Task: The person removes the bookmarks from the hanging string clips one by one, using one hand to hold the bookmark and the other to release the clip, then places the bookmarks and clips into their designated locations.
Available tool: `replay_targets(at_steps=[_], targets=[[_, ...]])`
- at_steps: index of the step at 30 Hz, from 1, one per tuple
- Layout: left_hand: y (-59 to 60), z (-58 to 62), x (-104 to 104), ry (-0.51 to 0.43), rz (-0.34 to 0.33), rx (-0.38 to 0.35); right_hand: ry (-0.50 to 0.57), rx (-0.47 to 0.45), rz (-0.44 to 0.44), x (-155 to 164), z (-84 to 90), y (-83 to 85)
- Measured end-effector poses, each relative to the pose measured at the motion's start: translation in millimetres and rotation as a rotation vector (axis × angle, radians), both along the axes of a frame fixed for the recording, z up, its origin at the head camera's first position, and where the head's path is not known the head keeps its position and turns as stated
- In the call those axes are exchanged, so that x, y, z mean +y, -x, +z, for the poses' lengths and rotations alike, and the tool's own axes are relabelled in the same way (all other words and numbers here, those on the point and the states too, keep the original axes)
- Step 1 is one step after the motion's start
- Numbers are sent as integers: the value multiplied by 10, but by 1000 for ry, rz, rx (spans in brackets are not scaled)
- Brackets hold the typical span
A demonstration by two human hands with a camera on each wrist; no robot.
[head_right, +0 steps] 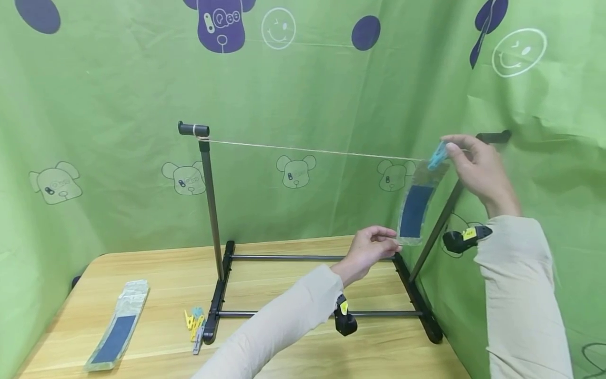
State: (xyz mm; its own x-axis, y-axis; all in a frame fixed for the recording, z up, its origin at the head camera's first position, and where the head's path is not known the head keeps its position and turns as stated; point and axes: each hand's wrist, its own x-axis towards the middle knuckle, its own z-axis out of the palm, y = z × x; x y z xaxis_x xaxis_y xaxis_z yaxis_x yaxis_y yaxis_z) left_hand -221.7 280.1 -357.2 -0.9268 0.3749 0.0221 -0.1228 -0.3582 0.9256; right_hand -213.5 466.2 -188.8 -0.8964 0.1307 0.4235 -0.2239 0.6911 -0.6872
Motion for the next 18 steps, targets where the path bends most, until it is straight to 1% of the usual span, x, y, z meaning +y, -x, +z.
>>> replay_targets(at_steps=[7, 14, 18], targets=[[-50, 17, 63, 25, 8, -5, 24, 1, 11, 26, -22, -10], [-47, 16, 97, 46, 85, 14, 65, -1, 37, 30, -27, -25], [-42, 23, 91, 68, 101, 20, 70, 7, 43, 15, -20, -23]])
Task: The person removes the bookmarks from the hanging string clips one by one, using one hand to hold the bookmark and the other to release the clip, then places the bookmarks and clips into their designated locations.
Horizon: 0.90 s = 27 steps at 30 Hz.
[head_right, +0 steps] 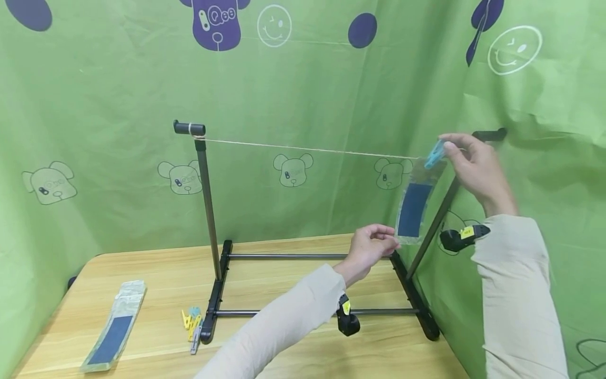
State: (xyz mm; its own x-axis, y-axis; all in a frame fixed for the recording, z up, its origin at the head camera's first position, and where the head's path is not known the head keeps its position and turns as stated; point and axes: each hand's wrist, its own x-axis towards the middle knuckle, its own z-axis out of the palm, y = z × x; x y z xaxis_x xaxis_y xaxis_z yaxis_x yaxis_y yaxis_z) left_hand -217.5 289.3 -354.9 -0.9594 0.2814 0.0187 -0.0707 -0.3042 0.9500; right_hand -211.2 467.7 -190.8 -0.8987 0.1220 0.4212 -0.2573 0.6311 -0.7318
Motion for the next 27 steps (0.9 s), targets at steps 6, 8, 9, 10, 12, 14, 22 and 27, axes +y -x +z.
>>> replay_targets(at_steps=[6, 8, 9, 10, 12, 14, 22, 27], targets=[[13, -5, -28, 15, 23, 3, 6, 54, -15, -27, 6, 17], [23, -11, -38, 25, 31, 6, 12, 72, -23, -38, 7, 25], [29, -13, -43, 32, 35, 9, 10, 79, -29, -43, 8, 27], [34, -15, -48, 40, 39, 14, 7, 87, -35, -50, 11, 29], [45, -18, -57, 42, 42, 19, 3, 107, -45, -62, 17, 33], [53, -26, -73, 48, 47, 26, 15, 119, -51, -76, 20, 32], [69, -34, -144, 88, 64, 23, 88, 129, -73, -120, 62, 28], [87, -5, -185, 126, 74, 63, 114, 179, -80, -153, 112, 27]])
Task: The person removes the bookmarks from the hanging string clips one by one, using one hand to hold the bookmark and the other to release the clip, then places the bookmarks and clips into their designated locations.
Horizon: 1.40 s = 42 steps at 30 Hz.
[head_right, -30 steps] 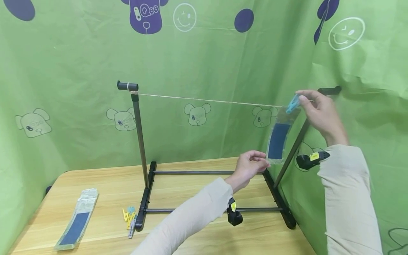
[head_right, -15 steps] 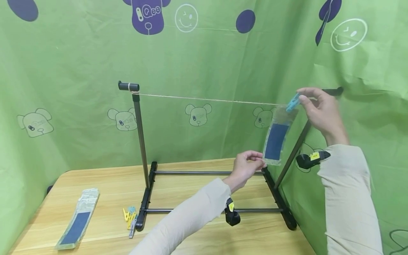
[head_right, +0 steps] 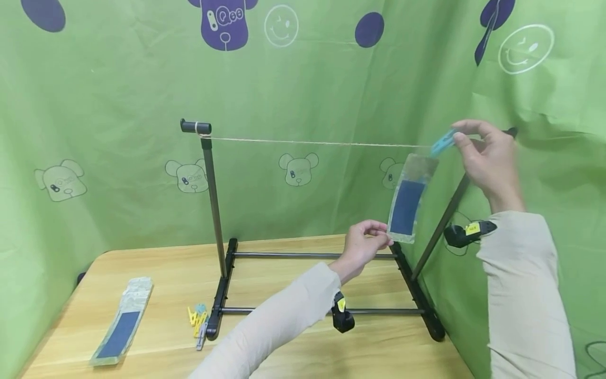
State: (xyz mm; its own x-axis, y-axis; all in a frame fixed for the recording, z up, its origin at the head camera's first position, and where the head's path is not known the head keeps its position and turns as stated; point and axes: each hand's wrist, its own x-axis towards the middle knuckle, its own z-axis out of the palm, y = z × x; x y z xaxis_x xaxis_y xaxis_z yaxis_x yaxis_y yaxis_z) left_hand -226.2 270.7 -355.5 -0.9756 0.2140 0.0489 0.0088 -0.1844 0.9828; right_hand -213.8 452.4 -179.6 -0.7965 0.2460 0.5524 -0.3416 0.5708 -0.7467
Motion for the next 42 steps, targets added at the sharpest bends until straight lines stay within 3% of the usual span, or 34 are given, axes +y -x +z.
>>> replay_targets(at_steps=[9, 18, 28, 42], targets=[[48, 22, -103, 13, -5, 11, 39, 61, -26, -54, 45, 17], [93, -52, -232, 17, -13, 33, 107, 174, -48, -91, 75, 9], [130, -169, -480, -28, -37, 31, 92, 174, -33, -153, 40, -28], [183, -227, -823, -33, -79, 68, 86, 207, 40, -222, -40, -42]])
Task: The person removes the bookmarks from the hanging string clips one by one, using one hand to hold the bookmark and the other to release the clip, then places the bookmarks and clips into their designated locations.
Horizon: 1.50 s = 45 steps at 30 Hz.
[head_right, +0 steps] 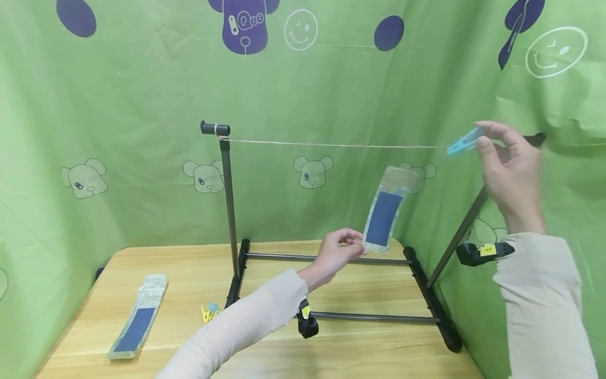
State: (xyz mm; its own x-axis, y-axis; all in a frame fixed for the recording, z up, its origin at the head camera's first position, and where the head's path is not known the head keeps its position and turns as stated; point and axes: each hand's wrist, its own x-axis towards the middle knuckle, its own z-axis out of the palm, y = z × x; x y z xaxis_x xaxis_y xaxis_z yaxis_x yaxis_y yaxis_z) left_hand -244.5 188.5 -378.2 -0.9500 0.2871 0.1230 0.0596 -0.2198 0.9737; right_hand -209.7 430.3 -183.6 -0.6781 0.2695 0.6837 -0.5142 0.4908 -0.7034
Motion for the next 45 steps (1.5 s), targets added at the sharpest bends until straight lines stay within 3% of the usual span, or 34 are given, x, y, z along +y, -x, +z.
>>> replay_targets(at_steps=[15, 25, 35, 45], targets=[[-15, -77, -268, -67, -75, -47, 86, 38, 164, -159, -151, -11], [-64, -73, -402, -62, -110, -39, 80, 58, 189, -235, -224, -43], [-103, -100, -555, -89, -149, -48, -60, -26, 108, -328, -365, -133], [-157, -144, -684, -129, -181, -59, -37, -37, 148, -440, -542, -144]])
